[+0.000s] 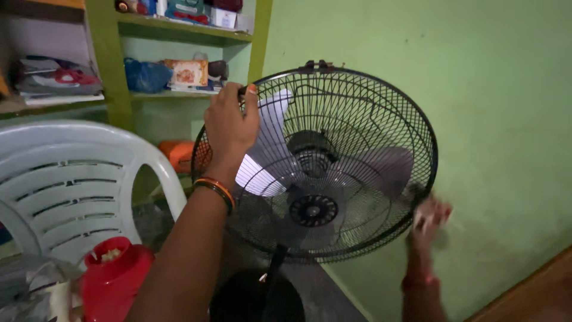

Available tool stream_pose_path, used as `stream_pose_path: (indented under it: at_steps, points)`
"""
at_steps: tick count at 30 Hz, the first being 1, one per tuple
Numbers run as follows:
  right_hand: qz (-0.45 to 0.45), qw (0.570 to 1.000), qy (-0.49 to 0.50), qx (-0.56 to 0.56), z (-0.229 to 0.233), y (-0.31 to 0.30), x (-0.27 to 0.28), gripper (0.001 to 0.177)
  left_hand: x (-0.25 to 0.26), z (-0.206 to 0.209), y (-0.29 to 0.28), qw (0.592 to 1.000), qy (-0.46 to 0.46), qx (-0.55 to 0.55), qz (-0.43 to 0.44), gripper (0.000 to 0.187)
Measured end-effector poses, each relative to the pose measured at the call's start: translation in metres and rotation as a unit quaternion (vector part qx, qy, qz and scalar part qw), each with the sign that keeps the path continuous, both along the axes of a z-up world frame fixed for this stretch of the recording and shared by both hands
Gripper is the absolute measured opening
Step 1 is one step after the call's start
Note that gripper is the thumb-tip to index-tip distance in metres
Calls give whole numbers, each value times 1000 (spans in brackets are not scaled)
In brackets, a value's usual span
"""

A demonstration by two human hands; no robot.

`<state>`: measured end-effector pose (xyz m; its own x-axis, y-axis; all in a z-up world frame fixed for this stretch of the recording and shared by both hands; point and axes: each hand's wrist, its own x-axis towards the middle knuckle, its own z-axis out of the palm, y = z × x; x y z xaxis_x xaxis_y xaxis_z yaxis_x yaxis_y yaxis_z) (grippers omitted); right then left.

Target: The person wipes the front and back grilles of a standing fan with a cloth, then wipes a red plastic container on a white chair. The person uses a cloth to clean the fan and the container.

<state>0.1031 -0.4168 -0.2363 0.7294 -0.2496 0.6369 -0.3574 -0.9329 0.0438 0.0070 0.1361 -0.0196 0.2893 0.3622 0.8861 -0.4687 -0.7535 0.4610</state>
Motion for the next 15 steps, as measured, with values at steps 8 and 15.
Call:
stream_pose_path:
  at_steps: [8,15]
  points:
    - [302,951,-4,61,-140,149,-124,29,11,-6,3,1000,3,22,17,34]
    - [500,848,75,156,-149,289,-167,33,2,-16,18,996,13,84,-39,50]
